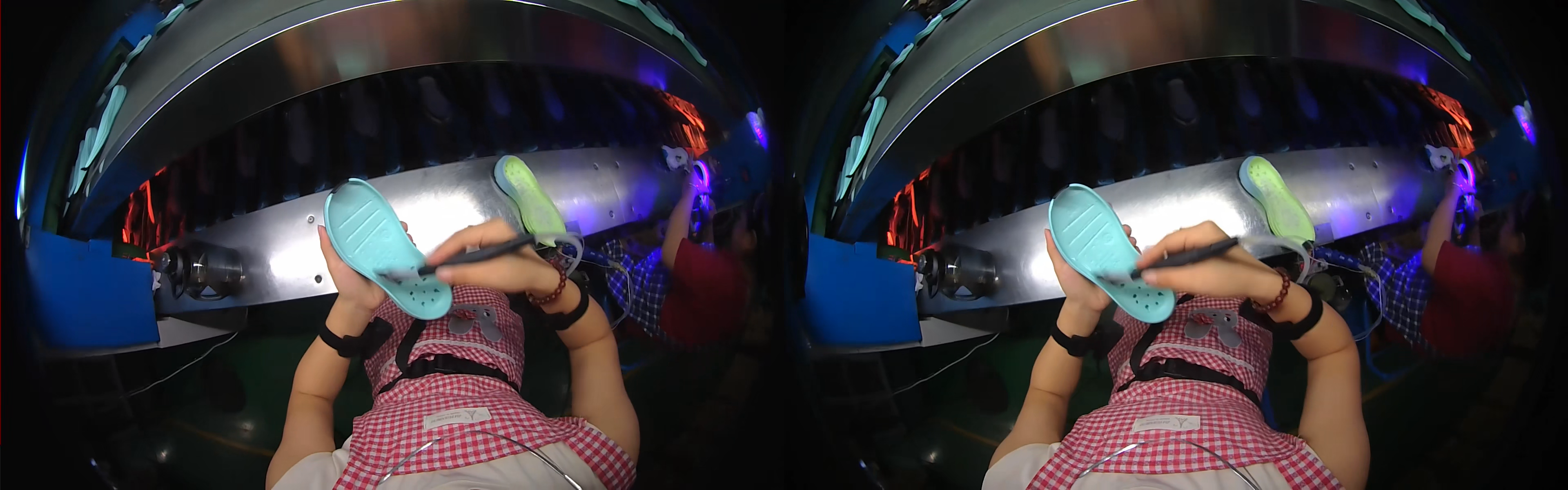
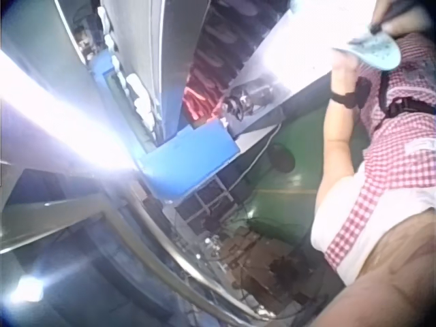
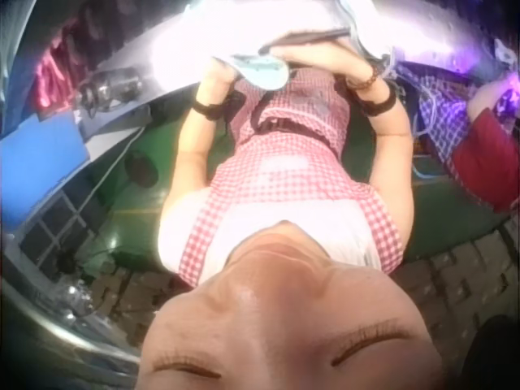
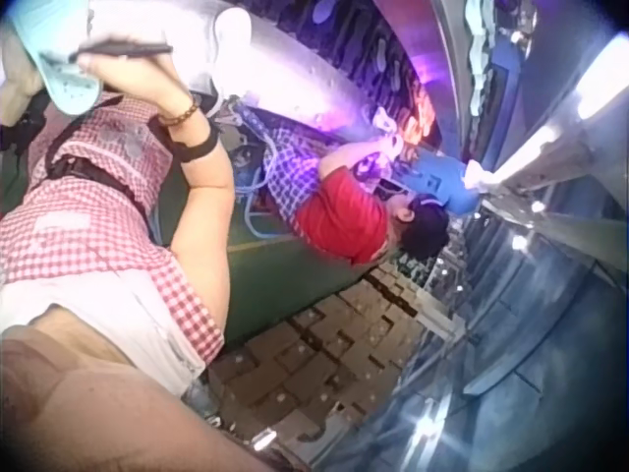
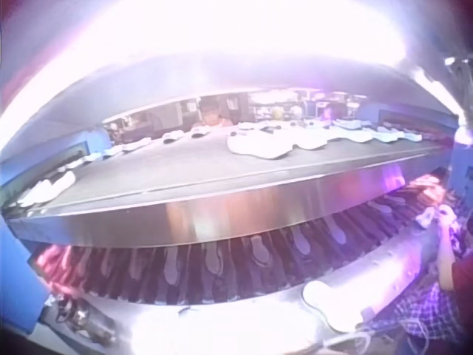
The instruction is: Applying a liquid substance to the edges and surface of shoe soles using a small brush.
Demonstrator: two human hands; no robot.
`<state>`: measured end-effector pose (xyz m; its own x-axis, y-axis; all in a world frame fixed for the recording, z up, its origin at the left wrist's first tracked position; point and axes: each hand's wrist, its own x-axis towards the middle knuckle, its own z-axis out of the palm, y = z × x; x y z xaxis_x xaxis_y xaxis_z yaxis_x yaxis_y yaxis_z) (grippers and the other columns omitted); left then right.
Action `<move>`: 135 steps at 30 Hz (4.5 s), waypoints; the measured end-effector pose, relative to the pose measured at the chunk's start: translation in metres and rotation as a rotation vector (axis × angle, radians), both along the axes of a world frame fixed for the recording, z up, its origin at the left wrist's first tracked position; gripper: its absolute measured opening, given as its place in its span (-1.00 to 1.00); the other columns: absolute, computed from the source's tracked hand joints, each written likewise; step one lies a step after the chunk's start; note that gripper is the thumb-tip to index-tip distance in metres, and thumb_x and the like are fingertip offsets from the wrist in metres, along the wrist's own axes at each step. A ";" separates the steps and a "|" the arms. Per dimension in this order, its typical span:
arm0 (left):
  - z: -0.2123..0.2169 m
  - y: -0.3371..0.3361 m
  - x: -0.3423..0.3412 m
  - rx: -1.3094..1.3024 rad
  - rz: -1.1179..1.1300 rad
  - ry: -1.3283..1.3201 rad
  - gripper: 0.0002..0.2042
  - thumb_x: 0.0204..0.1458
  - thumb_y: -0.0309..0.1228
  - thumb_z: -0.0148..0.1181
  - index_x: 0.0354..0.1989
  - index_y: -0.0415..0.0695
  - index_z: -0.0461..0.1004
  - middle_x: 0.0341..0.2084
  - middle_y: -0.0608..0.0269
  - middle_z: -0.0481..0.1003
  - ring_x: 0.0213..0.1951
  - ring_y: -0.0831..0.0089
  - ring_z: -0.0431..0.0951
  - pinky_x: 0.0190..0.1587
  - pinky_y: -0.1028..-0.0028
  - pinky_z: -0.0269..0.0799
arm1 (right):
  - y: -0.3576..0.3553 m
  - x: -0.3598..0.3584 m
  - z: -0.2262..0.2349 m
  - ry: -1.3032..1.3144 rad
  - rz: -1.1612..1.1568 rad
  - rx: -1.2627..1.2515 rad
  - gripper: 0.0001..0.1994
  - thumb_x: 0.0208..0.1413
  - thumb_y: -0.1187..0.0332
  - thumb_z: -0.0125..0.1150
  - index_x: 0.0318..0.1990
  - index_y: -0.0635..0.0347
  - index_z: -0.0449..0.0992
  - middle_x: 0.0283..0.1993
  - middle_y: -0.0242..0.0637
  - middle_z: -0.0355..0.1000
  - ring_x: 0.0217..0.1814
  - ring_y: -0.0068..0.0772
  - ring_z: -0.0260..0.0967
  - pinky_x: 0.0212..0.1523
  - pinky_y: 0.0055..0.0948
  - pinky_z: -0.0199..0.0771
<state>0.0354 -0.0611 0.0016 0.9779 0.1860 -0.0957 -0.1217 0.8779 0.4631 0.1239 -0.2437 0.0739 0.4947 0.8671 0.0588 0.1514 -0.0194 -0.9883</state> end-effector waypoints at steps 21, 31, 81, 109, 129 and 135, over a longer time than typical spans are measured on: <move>0.038 -0.005 0.016 0.136 0.369 0.018 -0.20 -0.05 0.32 -0.54 0.07 -0.14 0.19 -0.29 -0.06 0.43 -0.31 0.11 0.48 -0.23 0.19 0.44 | 0.002 0.006 0.000 -0.205 -0.061 0.199 -0.82 -0.22 0.51 0.29 -0.35 0.21 0.56 -0.41 -0.29 0.45 -0.28 -0.46 0.35 -0.24 -0.52 0.34; 0.045 0.010 0.014 0.080 0.307 -0.303 -0.10 -0.16 0.42 -0.54 0.07 -0.15 0.22 -0.24 -0.12 0.39 -0.31 0.08 0.45 -0.25 0.14 0.40 | -0.008 0.001 -0.009 -0.259 0.088 0.257 -0.79 -0.21 0.51 0.30 -0.32 0.22 0.54 -0.30 -0.28 0.47 -0.23 -0.41 0.38 -0.15 -0.49 0.37; 0.032 0.005 0.017 0.135 -0.136 0.006 -0.46 0.09 -0.03 -0.27 0.05 -0.27 0.20 -0.19 -0.22 0.36 -0.23 0.02 0.47 -0.21 0.13 0.44 | -0.009 0.005 0.013 0.046 -0.047 0.099 -0.81 -0.15 0.51 0.26 -0.29 0.26 0.53 -0.41 -0.28 0.48 -0.41 -0.59 0.40 -0.37 -0.66 0.38; 0.069 0.051 -0.015 0.523 -0.558 0.186 -0.36 -0.11 -0.12 0.04 0.04 -0.42 0.21 -0.16 -0.02 0.41 -0.21 0.36 0.47 -0.16 0.48 0.40 | -0.047 0.026 0.018 -0.239 0.261 0.165 -0.80 -0.17 0.60 0.24 -0.29 0.33 0.52 -0.22 -0.05 0.47 -0.14 -0.21 0.45 -0.09 -0.38 0.44; 0.027 -0.019 0.016 -0.062 -0.039 0.192 -0.14 -0.08 0.36 -0.57 0.08 -0.19 0.19 -0.13 0.03 0.36 -0.13 0.14 0.40 -0.04 0.14 0.33 | -0.001 0.002 -0.024 0.061 -0.322 0.127 -0.81 -0.13 0.47 0.26 -0.28 0.28 0.53 -0.37 -0.27 0.48 -0.34 -0.60 0.41 -0.28 -0.63 0.41; 0.012 0.006 0.020 0.075 0.084 0.053 -0.14 -0.15 0.42 -0.56 -0.03 -0.12 0.26 -0.28 0.07 0.42 -0.22 0.15 0.44 -0.02 0.09 0.31 | -0.013 -0.017 -0.020 -0.595 -0.021 0.203 -0.78 -0.25 0.51 0.29 -0.34 0.25 0.53 -0.46 -0.26 0.47 -0.44 -0.33 0.41 -0.35 -0.44 0.40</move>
<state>0.0555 -0.0548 0.0134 0.9525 0.2756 -0.1300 -0.1666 0.8282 0.5351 0.1065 -0.2571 0.0541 0.3434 0.8002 0.4916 0.6779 0.1511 -0.7195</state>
